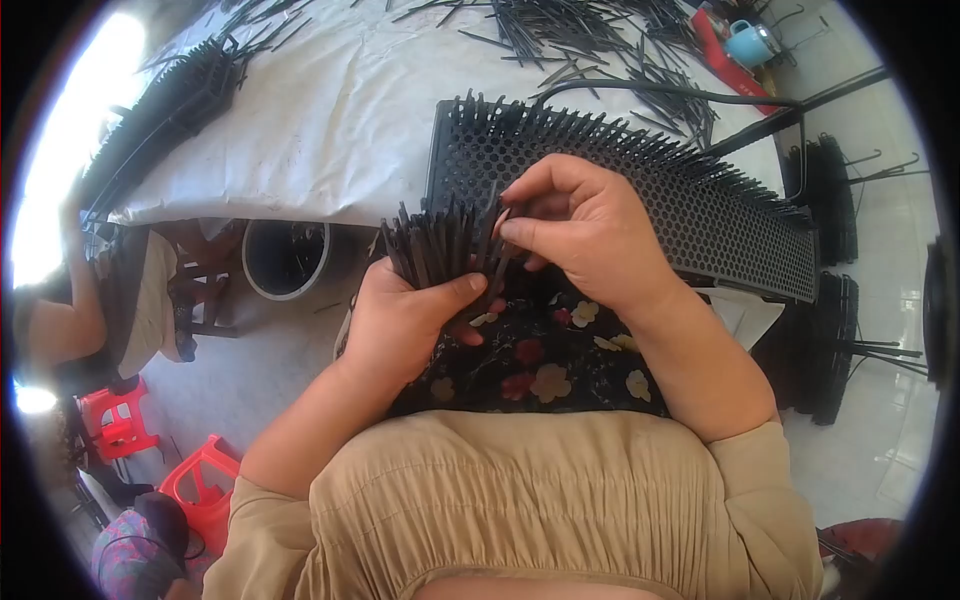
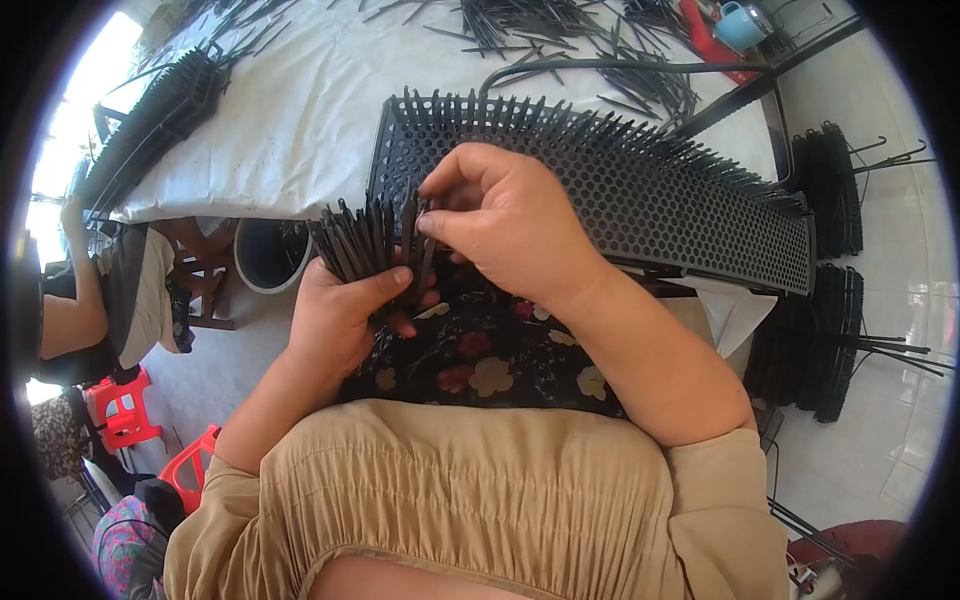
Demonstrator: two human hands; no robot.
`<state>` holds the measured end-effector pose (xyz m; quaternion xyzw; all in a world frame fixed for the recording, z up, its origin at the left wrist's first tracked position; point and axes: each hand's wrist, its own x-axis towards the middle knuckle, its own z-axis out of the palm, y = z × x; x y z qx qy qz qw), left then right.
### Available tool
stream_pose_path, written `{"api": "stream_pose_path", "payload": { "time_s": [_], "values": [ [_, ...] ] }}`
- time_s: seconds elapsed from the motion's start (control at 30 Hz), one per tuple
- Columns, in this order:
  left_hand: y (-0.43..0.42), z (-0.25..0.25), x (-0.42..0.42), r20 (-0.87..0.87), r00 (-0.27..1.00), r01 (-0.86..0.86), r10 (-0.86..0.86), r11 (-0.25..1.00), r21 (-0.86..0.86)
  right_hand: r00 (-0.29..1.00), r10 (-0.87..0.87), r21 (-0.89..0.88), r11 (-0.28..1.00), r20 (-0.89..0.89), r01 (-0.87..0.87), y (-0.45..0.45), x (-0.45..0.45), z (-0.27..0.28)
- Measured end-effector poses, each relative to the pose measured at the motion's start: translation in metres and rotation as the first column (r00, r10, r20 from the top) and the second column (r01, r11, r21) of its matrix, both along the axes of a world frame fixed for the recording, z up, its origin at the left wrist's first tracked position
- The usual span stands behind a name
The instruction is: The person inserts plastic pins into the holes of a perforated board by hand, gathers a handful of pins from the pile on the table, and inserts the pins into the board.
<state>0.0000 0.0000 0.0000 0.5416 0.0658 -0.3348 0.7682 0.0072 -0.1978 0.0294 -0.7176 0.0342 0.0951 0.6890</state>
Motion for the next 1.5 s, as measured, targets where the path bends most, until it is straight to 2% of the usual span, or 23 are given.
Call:
{"api": "stream_pose_path", "payload": {
  "time_s": [0.13, 0.2, 0.4, 0.5, 0.57, 0.6, 0.7, 0.77, 0.8, 0.87, 0.9, 0.97, 1.0, 1.1, 1.13, 1.17, 1.3, 1.33, 1.37, 1.4, 1.47, 1.5],
  "values": [
    [0.001, 0.001, -0.001, 0.047, 0.999, -0.002, 0.000, 0.999, 0.039, 0.999, 0.042, 0.024, 0.999, 0.004, -0.042, 0.009, -0.006, -0.009],
    [0.001, 0.003, 0.000, 0.042, 0.999, -0.007, 0.006, 0.999, 0.039, 0.998, 0.022, 0.036, 0.999, -0.060, -0.019, 0.009, -0.006, -0.005],
    [0.002, 0.006, 0.000, 0.127, 0.991, 0.027, -0.035, 0.998, 0.060, 0.998, 0.059, 0.104, 0.993, -0.019, -0.057, 0.006, -0.007, 0.003],
    [0.002, 0.003, -0.002, 0.043, 0.999, 0.021, -0.020, 0.999, -0.029, 0.994, 0.104, 0.054, 0.993, -0.039, -0.101, 0.005, -0.008, 0.008],
    [0.001, 0.006, -0.003, -0.075, 0.996, 0.036, -0.046, 0.991, -0.128, 0.995, 0.090, 0.054, 0.995, -0.053, -0.088, 0.005, -0.011, 0.007],
    [0.002, 0.005, -0.003, -0.075, 0.996, 0.036, -0.046, 0.991, -0.129, 0.995, 0.079, 0.055, 0.996, -0.064, -0.076, 0.006, -0.012, 0.007],
    [0.001, 0.002, -0.006, -0.002, 0.999, -0.032, 0.032, 0.988, -0.151, 0.999, -0.020, 0.140, 0.990, 0.029, 0.016, 0.014, -0.017, 0.008],
    [-0.001, 0.002, -0.007, 0.202, 0.975, -0.068, 0.089, 0.992, -0.109, 0.996, -0.024, 0.126, 0.992, 0.086, 0.013, 0.017, -0.018, 0.008],
    [0.000, 0.002, -0.006, 0.203, 0.975, -0.067, 0.088, 0.992, -0.110, 0.989, -0.030, 0.114, 0.993, 0.145, 0.014, 0.017, -0.018, 0.008],
    [0.003, 0.002, -0.003, 0.091, 0.992, 0.098, -0.090, 0.991, -0.091, 0.996, 0.021, 0.053, 0.998, 0.087, -0.026, 0.011, -0.017, 0.006],
    [0.004, 0.001, -0.004, 0.091, 0.992, 0.101, -0.093, 0.991, -0.092, 0.997, 0.071, -0.006, 0.997, 0.025, -0.071, 0.008, -0.017, 0.005],
    [0.005, 0.000, -0.007, -0.102, 0.985, 0.126, -0.141, 0.982, -0.141, 0.996, 0.084, -0.019, 0.996, -0.021, -0.084, 0.004, -0.017, -0.002],
    [0.005, -0.001, -0.007, -0.105, 0.984, 0.128, -0.143, 0.982, -0.142, 0.993, 0.099, -0.030, 0.994, -0.067, -0.101, 0.003, -0.017, -0.004],
    [0.004, -0.007, -0.008, -0.151, 0.982, 0.100, -0.116, 0.989, -0.112, 0.994, 0.100, -0.054, 0.993, -0.040, -0.102, 0.004, -0.020, -0.001],
    [0.001, -0.009, -0.009, -0.134, 0.990, 0.027, -0.042, 0.994, -0.107, 0.994, 0.099, -0.055, 0.993, -0.038, -0.101, 0.005, -0.020, 0.001],
    [0.000, -0.009, -0.009, -0.117, 0.993, -0.045, 0.033, 0.994, -0.102, 0.999, 0.032, -0.007, 0.999, 0.021, -0.032, 0.005, -0.021, 0.003],
    [0.003, -0.003, -0.004, -0.092, 0.988, -0.138, 0.126, 0.981, -0.138, 0.941, -0.239, 0.136, 0.968, 0.238, 0.212, -0.003, -0.014, 0.009],
    [0.005, -0.001, -0.002, -0.122, 0.992, -0.059, 0.045, 0.992, -0.114, 0.874, -0.248, 0.114, 0.969, 0.418, 0.221, -0.013, -0.004, 0.006],
    [0.006, 0.000, -0.001, -0.154, 0.987, 0.020, -0.034, 0.996, -0.092, 0.764, -0.231, 0.000, 0.957, 0.603, 0.289, -0.024, 0.008, 0.000],
    [0.005, -0.001, -0.002, -0.155, 0.987, 0.021, -0.034, 0.996, -0.090, 0.626, -0.176, -0.096, 0.922, 0.760, 0.376, -0.032, 0.020, -0.005],
    [0.000, -0.006, -0.001, -0.305, 0.948, 0.056, -0.090, 0.992, -0.116, 0.595, -0.182, -0.099, 0.908, 0.783, 0.408, -0.041, 0.036, -0.007],
    [0.000, -0.009, 0.001, -0.303, 0.948, 0.064, -0.100, 0.990, -0.128, 0.577, -0.146, -0.151, 0.888, 0.803, 0.435, -0.044, 0.042, -0.009]
  ]
}}
